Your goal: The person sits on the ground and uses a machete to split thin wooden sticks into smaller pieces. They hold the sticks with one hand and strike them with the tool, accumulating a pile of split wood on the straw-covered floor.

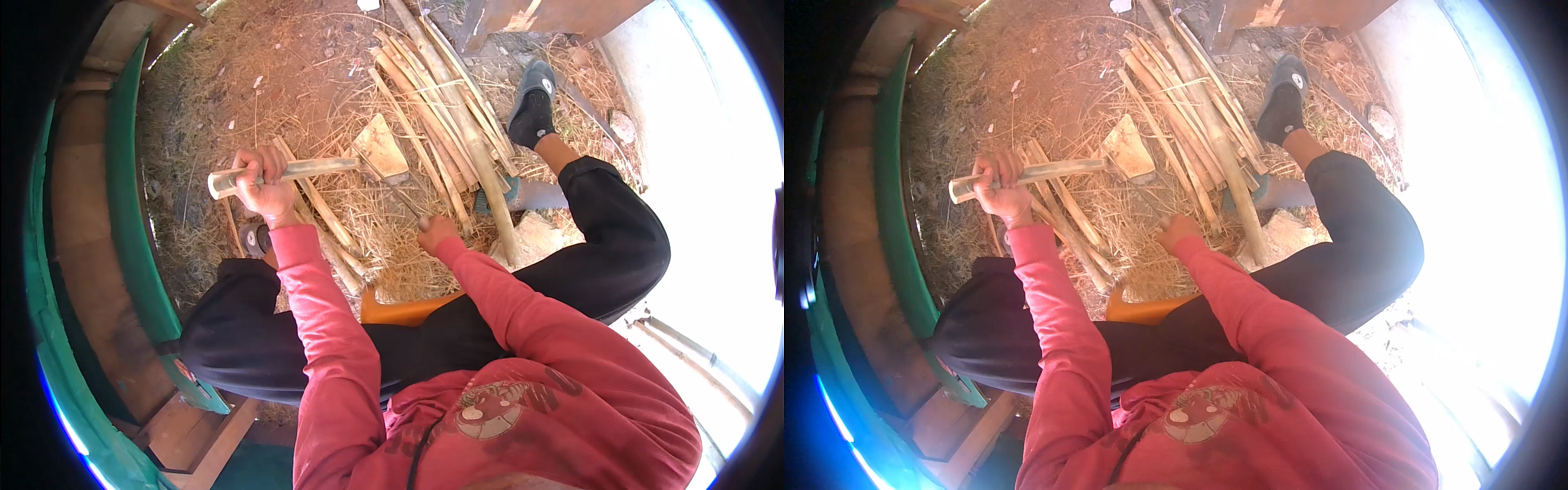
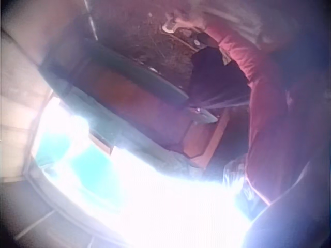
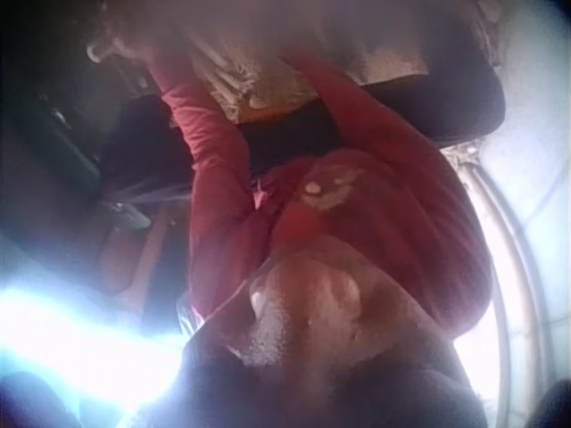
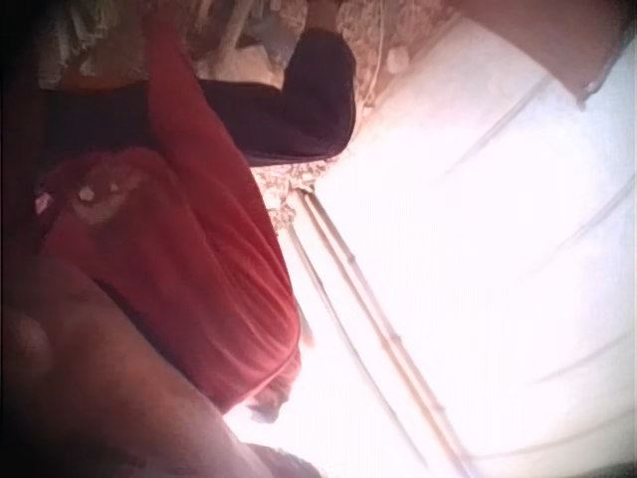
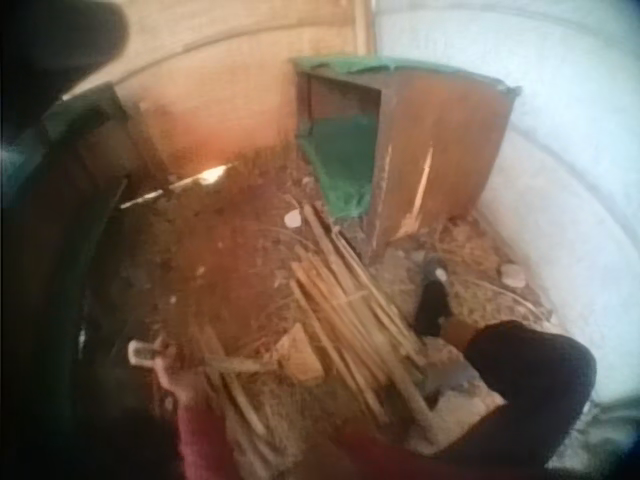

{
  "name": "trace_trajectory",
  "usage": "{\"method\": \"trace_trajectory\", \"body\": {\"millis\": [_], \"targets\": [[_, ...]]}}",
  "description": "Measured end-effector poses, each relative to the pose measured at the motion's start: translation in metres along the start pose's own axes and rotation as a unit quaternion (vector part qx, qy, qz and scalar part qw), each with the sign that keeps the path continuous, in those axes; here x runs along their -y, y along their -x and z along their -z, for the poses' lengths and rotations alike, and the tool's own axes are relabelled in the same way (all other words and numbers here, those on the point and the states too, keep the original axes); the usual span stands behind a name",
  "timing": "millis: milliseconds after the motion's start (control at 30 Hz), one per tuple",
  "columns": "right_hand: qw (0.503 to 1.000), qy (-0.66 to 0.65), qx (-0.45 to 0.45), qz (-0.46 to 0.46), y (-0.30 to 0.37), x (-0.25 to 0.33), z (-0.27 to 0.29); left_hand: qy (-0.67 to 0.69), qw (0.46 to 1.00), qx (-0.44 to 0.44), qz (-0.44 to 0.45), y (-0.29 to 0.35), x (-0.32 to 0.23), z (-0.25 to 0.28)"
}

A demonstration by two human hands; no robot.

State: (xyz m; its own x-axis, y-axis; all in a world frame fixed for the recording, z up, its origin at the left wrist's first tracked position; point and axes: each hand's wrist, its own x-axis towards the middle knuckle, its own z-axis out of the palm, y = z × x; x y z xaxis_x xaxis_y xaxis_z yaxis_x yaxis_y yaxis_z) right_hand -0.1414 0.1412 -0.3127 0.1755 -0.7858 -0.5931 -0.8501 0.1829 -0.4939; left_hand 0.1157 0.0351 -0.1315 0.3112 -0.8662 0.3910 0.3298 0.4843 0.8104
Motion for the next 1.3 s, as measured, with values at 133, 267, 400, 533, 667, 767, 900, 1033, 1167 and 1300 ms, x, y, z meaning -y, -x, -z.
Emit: {"method": "trace_trajectory", "body": {"millis": [133, 267, 400, 533, 667, 767, 900, 1033, 1167, 1300], "targets": [[0.98, -0.182, -0.079, 0.021, 0.012, 0.039, 0.015, 0.003, 0.999, -0.04, -0.013, 0.005, -0.001, 0.002], [0.993, -0.099, 0.045, -0.036, 0.03, 0.044, 0.032, 0.002, 0.999, -0.047, -0.014, 0.009, -0.003, 0.01], [0.998, -0.04, -0.031, -0.027, 0.019, 0.029, 0.014, 0.005, 0.996, -0.077, -0.038, 0.005, 0.001, 0.017], [0.987, -0.158, -0.038, -0.011, 0.023, 0.049, 0.03, -0.01, 0.987, -0.149, -0.06, 0.01, 0.001, 0.027], [0.996, -0.071, -0.02, -0.056, 0.024, 0.036, 0.024, -0.034, 0.984, -0.163, -0.061, 0.006, 0.001, 0.007], [1.0, 0.007, 0.005, 0.006, 0.029, 0.035, 0.039, -0.043, 0.985, -0.157, -0.062, 0.008, 0.002, 0.009], [0.989, -0.128, -0.063, 0.025, 0.03, 0.053, 0.041, -0.116, 0.976, -0.159, -0.089, 0.002, 0.004, -0.016], [0.986, -0.162, -0.02, -0.047, 0.033, 0.05, 0.041, -0.11, 0.976, -0.16, -0.094, -0.008, 0.009, -0.046], [0.999, -0.011, 0.003, -0.038, 0.021, 0.003, 0.016, -0.137, 0.969, -0.181, -0.093, -0.01, 0.008, -0.052], [0.989, -0.141, -0.042, -0.014, 0.024, 0.035, 0.029, -0.143, 0.962, -0.212, -0.09, -0.003, 0.005, -0.043]]}}
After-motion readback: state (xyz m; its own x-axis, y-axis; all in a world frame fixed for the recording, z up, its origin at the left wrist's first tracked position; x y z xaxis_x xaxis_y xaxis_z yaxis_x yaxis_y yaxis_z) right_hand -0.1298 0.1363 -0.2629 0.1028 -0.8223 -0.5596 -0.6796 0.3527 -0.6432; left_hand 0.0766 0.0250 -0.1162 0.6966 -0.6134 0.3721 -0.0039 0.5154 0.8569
